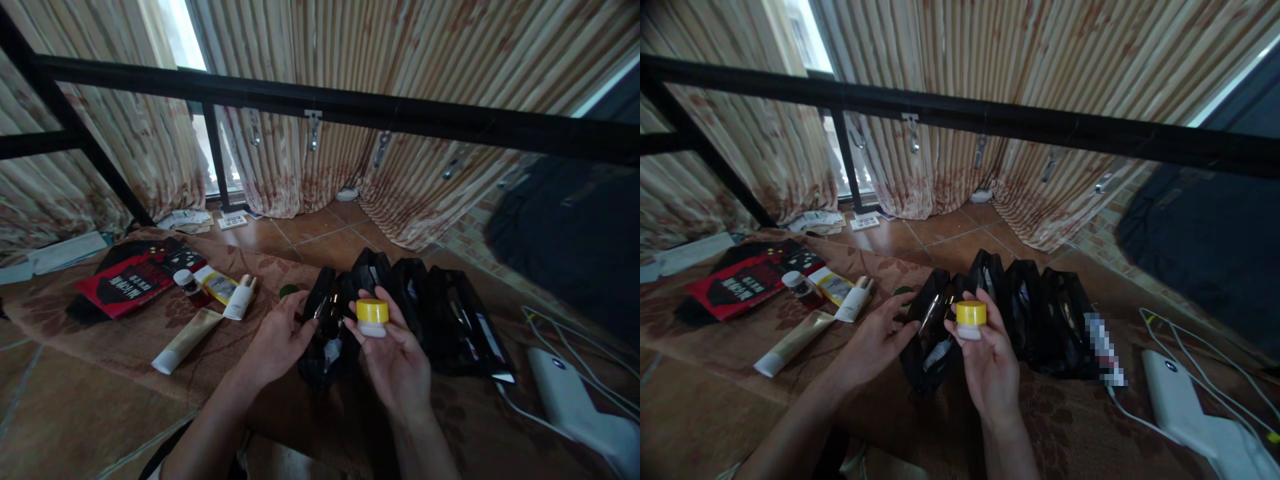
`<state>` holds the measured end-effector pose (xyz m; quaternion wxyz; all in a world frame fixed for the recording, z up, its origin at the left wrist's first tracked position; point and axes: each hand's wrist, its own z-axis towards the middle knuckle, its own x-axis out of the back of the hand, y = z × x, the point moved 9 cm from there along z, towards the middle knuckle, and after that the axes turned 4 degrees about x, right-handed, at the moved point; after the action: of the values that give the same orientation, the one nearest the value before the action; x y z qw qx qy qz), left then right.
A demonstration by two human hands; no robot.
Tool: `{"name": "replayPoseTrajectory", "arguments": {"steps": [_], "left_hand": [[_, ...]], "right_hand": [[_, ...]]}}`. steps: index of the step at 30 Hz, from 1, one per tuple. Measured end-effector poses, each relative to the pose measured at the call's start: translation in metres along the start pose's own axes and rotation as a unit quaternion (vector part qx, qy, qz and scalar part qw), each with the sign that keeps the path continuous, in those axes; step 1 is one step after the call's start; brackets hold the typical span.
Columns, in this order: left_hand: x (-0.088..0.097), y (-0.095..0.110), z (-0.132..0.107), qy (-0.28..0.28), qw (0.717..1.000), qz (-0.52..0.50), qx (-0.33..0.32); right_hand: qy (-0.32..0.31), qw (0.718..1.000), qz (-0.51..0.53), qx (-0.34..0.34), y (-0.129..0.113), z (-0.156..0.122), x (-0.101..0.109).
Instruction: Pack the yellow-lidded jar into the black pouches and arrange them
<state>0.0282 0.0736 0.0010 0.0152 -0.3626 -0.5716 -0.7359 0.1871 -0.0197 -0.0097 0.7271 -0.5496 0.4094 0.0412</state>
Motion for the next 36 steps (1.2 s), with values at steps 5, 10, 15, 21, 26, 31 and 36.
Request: {"name": "replayPoseTrajectory", "arguments": {"steps": [5,10,15,21,26,31,36], "left_hand": [[-0.0009,-0.0008,0.0010,-0.004,1.000,-0.009,-0.001],[-0.0017,-0.0040,0.0019,0.001,1.000,-0.009,0.000],[-0.0024,-0.0039,0.0013,0.000,1.000,-0.013,0.001],[-0.0013,-0.0011,0.0010,0.001,1.000,-0.009,-0.010],[-0.0015,-0.0031,0.0011,0.004,1.000,-0.012,-0.003],[-0.0018,-0.0026,0.0015,-0.001,1.000,-0.017,-0.001],[-0.0025,-0.0070,0.0029,-0.013,0.999,-0.035,0.006]], "right_hand": [[0.012,1.000,0.020,-0.008,0.0015,-0.0002,0.0012],[-0.002,1.000,0.022,-0.008,0.0027,0.0006,-0.0006],[-0.007,1.000,0.016,-0.006,0.0041,0.0010,0.0008],[0.003,1.000,0.011,-0.006,0.0035,0.0012,0.0004],[0.000,1.000,0.016,-0.010,0.0036,0.0009,-0.0004],[-0.001,1.000,0.018,-0.007,0.0032,0.0009,-0.0017],[-0.011,0.999,0.041,-0.008,0.0057,0.0011,-0.0060]]}}
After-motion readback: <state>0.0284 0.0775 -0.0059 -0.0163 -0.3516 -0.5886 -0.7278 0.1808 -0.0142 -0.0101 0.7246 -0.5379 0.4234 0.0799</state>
